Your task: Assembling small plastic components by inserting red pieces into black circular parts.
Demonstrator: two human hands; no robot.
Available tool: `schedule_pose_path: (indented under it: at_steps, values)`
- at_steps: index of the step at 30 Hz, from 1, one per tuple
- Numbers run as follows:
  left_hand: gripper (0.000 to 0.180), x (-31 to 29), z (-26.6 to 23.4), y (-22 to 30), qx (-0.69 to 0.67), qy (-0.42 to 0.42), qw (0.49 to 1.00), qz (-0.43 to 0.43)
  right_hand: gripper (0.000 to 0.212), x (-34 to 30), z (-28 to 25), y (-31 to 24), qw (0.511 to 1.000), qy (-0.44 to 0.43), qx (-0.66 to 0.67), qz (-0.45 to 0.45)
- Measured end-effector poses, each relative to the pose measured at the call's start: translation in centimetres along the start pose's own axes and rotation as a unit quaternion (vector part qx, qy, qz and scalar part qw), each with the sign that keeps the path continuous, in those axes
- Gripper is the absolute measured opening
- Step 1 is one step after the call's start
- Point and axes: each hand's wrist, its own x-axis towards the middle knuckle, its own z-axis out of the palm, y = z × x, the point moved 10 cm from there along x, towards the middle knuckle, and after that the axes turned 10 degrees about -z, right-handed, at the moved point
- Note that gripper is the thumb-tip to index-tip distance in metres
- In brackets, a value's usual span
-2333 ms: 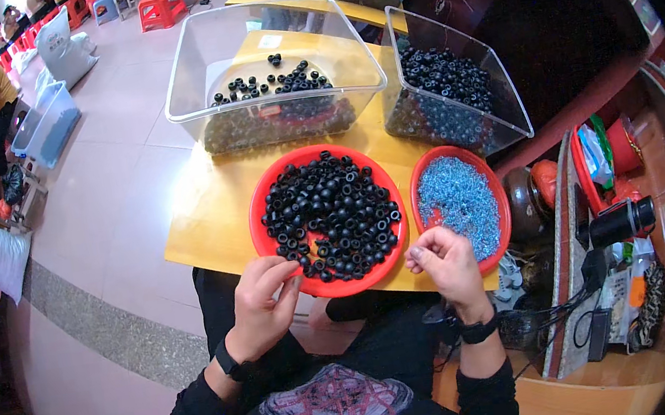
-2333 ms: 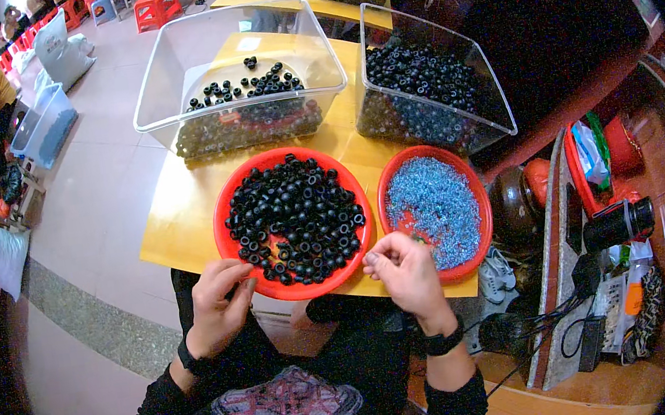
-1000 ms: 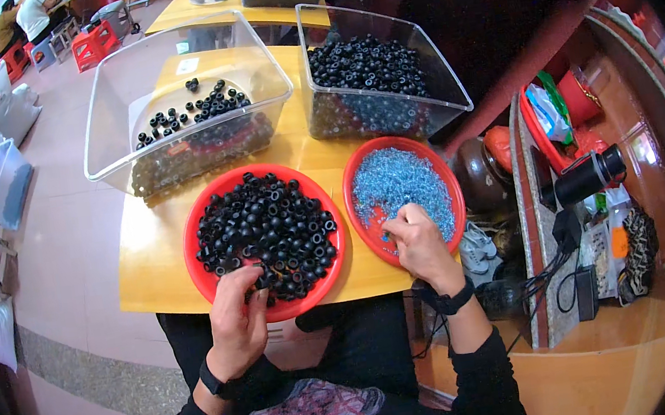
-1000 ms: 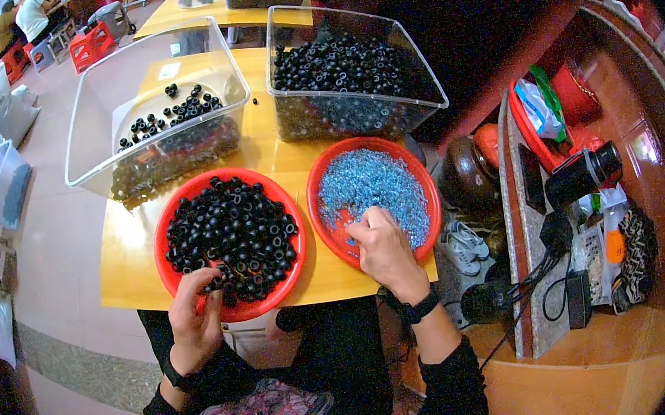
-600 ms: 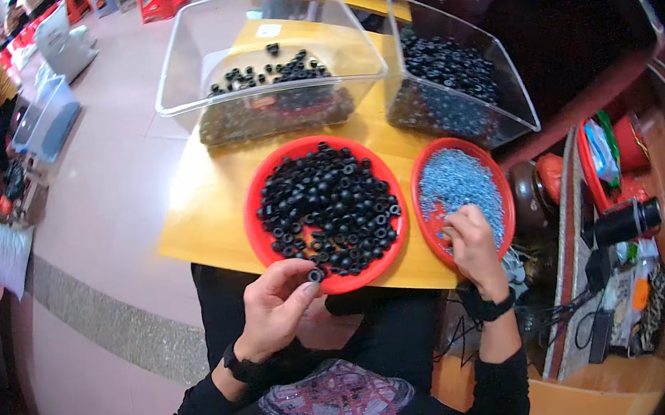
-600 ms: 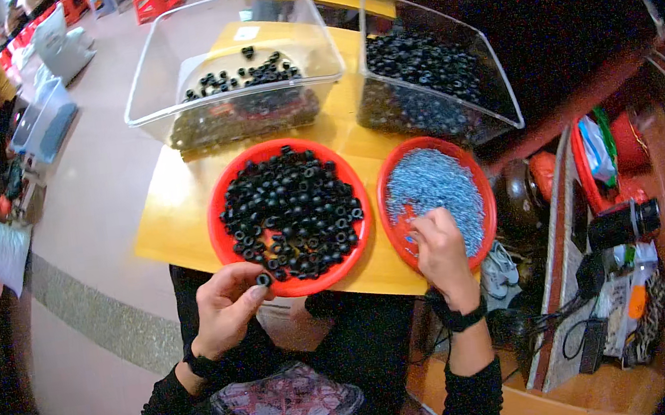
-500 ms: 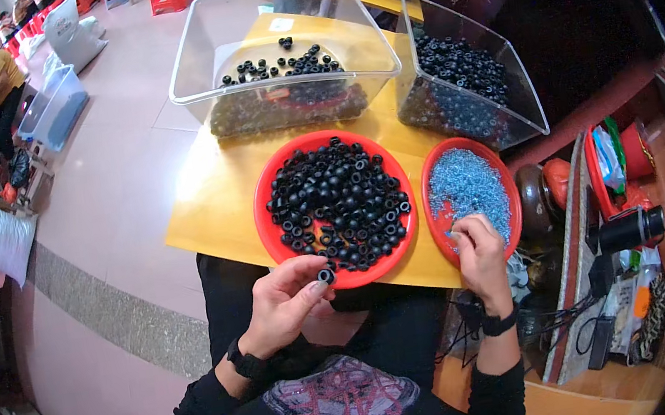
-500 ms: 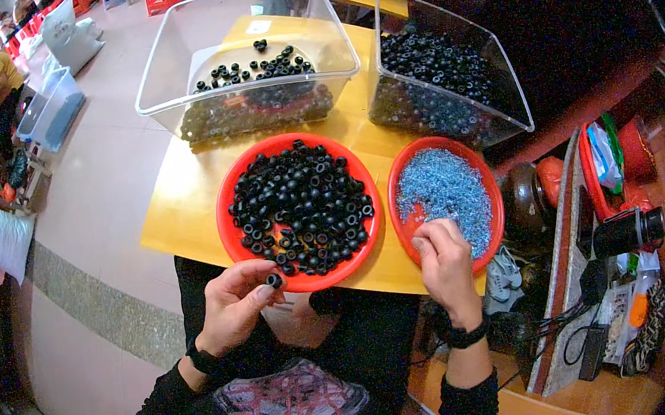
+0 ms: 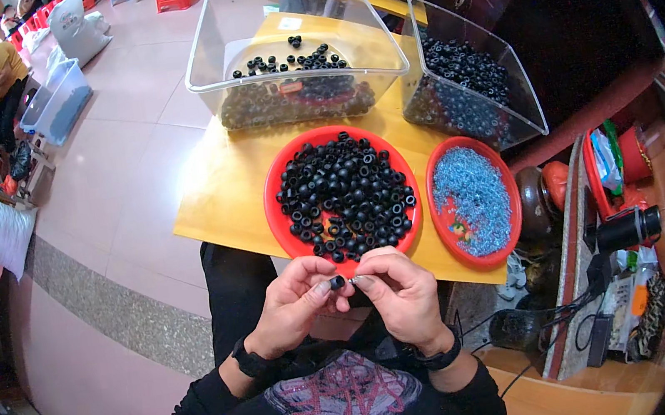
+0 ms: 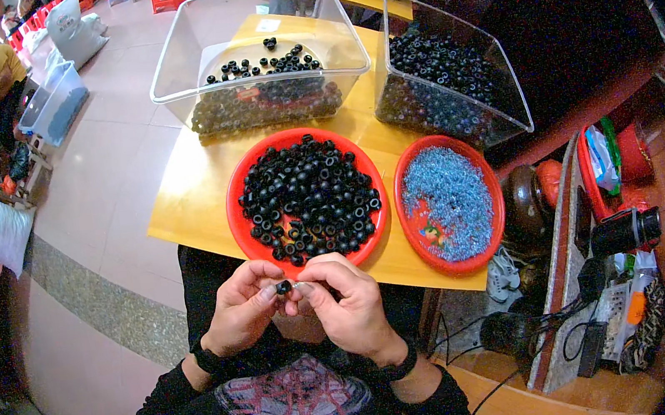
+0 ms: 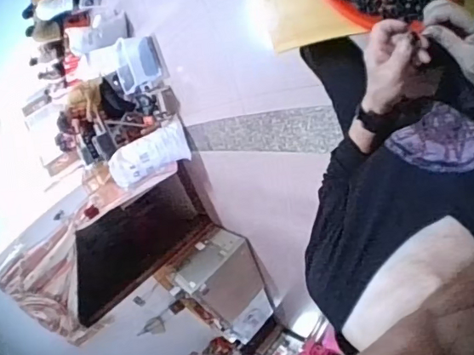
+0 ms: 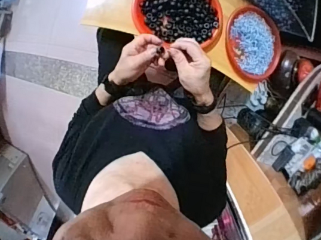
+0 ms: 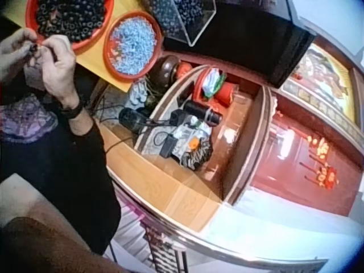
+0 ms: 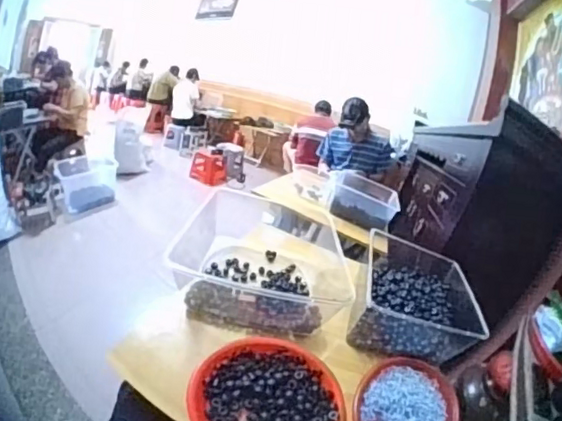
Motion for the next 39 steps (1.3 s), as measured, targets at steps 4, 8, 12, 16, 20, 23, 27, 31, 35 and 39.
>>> schedule_pose_path:
  at_steps: [4, 8, 12, 16, 20, 23, 27, 31, 35, 39]
  values:
    - [0.023, -0.4, 0.4, 0.4, 0.024, 0.001, 1.0, 0.017, 0.008, -0.1, 0.8, -0.3, 1.0, -0.003, -0.008, -0.01]
    - [0.023, -0.6, 0.3, 0.2, 0.026, 0.002, 1.0, 0.01, 0.012, -0.3, 1.3, -1.2, 0.999, 0.001, -0.036, -0.009]
    - [0.02, -0.5, -0.6, 0.0, 0.003, 0.019, 0.999, 0.03, 0.034, -0.7, 2.6, -3.6, 0.954, -0.052, -0.247, -0.164]
    - [0.02, -0.7, -1.4, 0.2, -0.032, 0.046, 0.998, 0.023, 0.04, -0.4, 3.1, -3.8, 0.918, -0.088, -0.328, -0.206]
    - [0.022, -0.6, -2.6, 0.0, -0.084, 0.04, 0.996, 0.008, 0.025, 2.4, 1.7, -2.3, 0.907, -0.098, -0.367, -0.183]
    - [0.022, -0.7, -2.8, 0.2, -0.109, 0.028, 0.994, 0.0, 0.017, 4.4, 2.1, -0.3, 0.887, -0.138, -0.402, -0.181]
    - [0.023, -1.0, -3.6, 0.2, -0.097, 0.034, 0.995, -0.01, 0.005, 6.3, 4.0, 1.8, 0.844, -0.212, -0.455, -0.19]
    - [0.023, -1.3, -4.4, 0.3, -0.095, 0.041, 0.995, -0.002, 0.007, 7.1, 4.9, 3.7, 0.817, -0.254, -0.488, -0.171]
    - [0.025, -1.4, -5.0, 0.2, -0.082, 0.054, 0.995, -0.012, 0.009, 7.4, 5.1, 4.3, 0.811, -0.265, -0.498, -0.153]
    - [0.025, -1.3, -5.3, 0.1, -0.073, 0.054, 0.996, -0.005, 0.004, 7.6, 5.3, 4.2, 0.815, -0.259, -0.497, -0.149]
